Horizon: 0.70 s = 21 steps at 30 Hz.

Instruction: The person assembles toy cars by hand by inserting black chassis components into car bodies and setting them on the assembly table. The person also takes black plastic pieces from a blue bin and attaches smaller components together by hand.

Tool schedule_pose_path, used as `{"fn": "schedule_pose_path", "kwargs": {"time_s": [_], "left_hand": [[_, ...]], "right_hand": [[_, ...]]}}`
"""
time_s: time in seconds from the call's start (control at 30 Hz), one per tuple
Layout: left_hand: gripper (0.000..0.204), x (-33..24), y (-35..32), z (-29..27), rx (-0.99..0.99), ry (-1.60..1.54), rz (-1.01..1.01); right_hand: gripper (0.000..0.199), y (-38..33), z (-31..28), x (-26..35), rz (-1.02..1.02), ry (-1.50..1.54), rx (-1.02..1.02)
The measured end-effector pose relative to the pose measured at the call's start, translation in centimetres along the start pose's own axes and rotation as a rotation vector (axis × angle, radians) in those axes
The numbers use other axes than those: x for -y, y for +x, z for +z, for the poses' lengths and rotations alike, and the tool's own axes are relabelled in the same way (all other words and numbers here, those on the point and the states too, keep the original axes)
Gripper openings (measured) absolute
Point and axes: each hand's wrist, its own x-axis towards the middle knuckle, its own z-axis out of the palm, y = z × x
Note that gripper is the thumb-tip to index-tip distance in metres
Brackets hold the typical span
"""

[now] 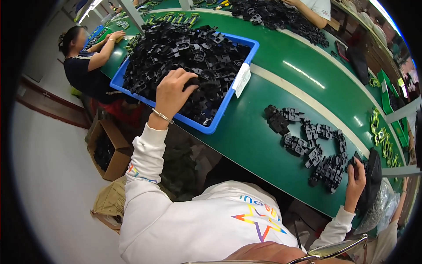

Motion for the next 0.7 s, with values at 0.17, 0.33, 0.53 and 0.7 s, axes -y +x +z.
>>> {"fn": "schedule_pose_path", "kwargs": {"time_s": [0.17,0.33,0.53,0.7], "left_hand": [[0.016,-2.3,-0.1,-0.4,-0.189,-0.613,-0.185],[0.023,-10.0,-0.4,0.2,0.182,-1.417,-0.453],[0.034,-17.9,-1.6,4.5,0.468,-1.448,-0.337],[0.034,-20.2,-2.3,6.9,0.670,-1.853,-0.612]], "right_hand": [[0.024,1.0,2.4,3.1,0.012,0.220,0.030],[0.026,2.1,6.2,7.3,0.029,0.459,0.167],[0.028,2.2,10.0,11.7,0.144,0.731,0.349],[0.029,1.7,11.0,12.2,0.164,0.818,0.393]]}}
